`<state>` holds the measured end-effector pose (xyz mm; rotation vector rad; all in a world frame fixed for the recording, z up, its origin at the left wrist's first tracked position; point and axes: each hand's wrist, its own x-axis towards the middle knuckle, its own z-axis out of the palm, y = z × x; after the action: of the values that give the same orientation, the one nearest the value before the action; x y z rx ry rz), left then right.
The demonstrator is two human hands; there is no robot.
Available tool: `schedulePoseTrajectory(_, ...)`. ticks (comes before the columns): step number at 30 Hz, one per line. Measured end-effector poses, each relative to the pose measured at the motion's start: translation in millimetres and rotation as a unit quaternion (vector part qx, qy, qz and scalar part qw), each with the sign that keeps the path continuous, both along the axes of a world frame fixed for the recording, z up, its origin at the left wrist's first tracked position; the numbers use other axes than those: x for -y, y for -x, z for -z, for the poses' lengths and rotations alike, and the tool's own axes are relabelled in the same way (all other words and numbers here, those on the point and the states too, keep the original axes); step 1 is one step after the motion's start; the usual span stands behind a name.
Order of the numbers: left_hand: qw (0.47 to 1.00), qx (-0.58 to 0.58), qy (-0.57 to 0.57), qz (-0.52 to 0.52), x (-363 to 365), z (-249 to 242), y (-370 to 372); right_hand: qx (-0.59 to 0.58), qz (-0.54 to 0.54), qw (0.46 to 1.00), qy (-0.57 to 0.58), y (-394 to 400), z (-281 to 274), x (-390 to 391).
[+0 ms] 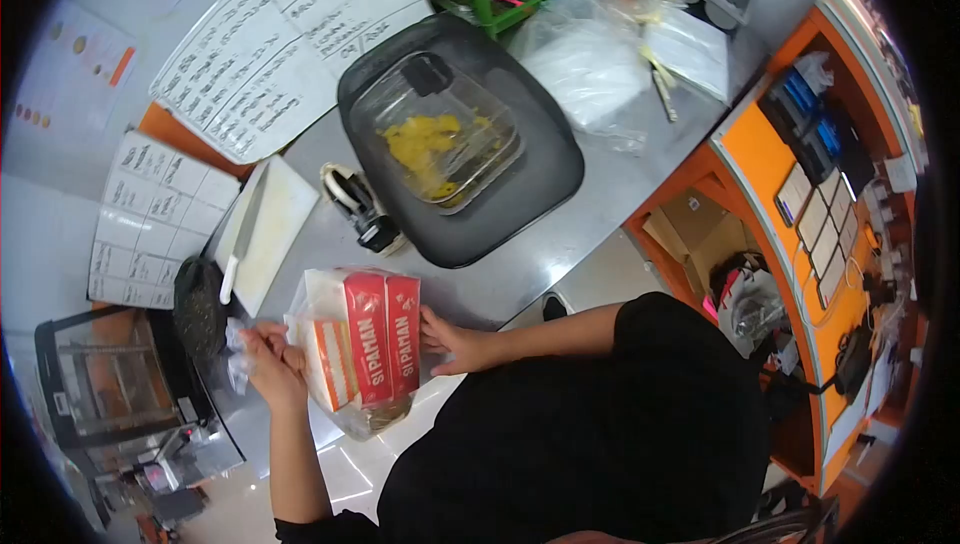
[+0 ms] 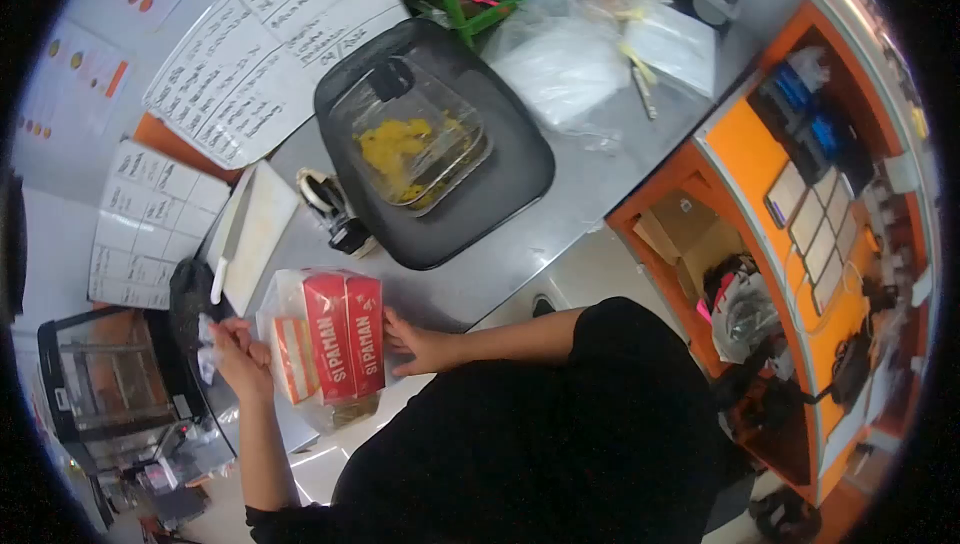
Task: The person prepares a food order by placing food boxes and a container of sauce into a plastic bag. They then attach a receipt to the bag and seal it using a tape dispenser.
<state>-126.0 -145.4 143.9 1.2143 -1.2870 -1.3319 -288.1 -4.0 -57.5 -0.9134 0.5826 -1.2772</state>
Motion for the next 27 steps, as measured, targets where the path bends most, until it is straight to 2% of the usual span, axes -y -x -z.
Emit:
schedulePoseTrajectory(2,0.991,-0.025,0.051,0.124,2,39,-25,-0.186,-0.048,0.974,0.117,41,3,-11)
schedulePoseTrajectory(5,0.954,-0.007,0.165,0.252,-18,74,-9,-0.394,-0.102,0.886,0.221,126,-19,-22)
schedulePoseTrajectory(6,0.922,0.177,0.174,0.296,-27,65,4,-0.486,-0.028,0.861,0.150,157,-18,-21)
schedulePoseTrajectory(7,0.858,0.353,0.176,0.329,-38,51,17,-0.492,0.267,0.782,0.274,188,-24,-17)
schedulePoseTrajectory(8,0.884,0.319,0.188,0.285,-50,45,33,-0.469,0.358,0.780,0.209,237,-36,-12)
schedulePoseTrajectory(9,0.905,0.286,0.165,0.270,-54,41,35,-0.480,0.470,0.736,0.083,281,-60,-14)
schedulePoseTrajectory(10,0.924,0.252,0.144,0.250,-59,38,33,-0.511,0.594,0.621,-0.023,322,-81,-8)
schedulePoseTrajectory(11,0.900,0.280,0.213,0.257,-54,51,22,-0.487,0.642,0.589,-0.063,376,-84,-2)
schedulePoseTrajectory(12,0.871,0.308,0.284,0.256,-49,64,10,-0.559,0.640,0.520,-0.090,427,-81,-3)
schedulePoseTrajectory(13,0.839,0.333,0.353,0.247,-45,78,-2,-0.625,0.652,0.429,-0.022,486,-48,0)
schedulePoseTrajectory(14,0.857,0.354,0.302,0.221,-48,87,-8,-0.658,0.628,0.413,-0.052,541,-18,1)
schedulePoseTrajectory(15,0.873,0.375,0.250,0.184,-56,88,-17,-0.631,0.616,0.461,-0.100,566,-2,0)
schedulePoseTrajectory(16,0.968,0.217,-0.019,0.126,-66,63,15,-0.653,0.581,0.437,-0.212,629,43,5)
schedulePoseTrajectory(17,0.961,0.228,-0.011,0.153,-64,58,20,-0.809,0.428,0.376,-0.142,652,55,2)
schedulePoseTrajectory(18,0.941,0.265,0.064,0.202,-63,60,16,-0.913,0.289,0.286,-0.026,676,67,-3)
schedulePoseTrajectory(20,0.919,0.276,0.153,0.236,-66,58,8,-0.872,0.293,0.386,-0.063,666,83,13)
schedulePoseTrajectory(21,0.919,0.265,0.177,0.231,-65,56,5,-0.852,0.307,0.415,-0.093,661,92,28)
schedulePoseTrajectory(22,0.907,0.248,0.246,0.237,-64,49,2,-0.840,0.311,0.429,-0.116,646,94,43)
schedulePoseTrajectory(24,0.929,0.185,0.247,0.206,-67,48,2,-0.836,0.308,0.433,-0.140,621,93,63)
schedulePoseTrajectory(27,0.916,0.245,0.266,0.175,-74,43,1,-0.834,0.305,0.438,-0.141,603,88,81)
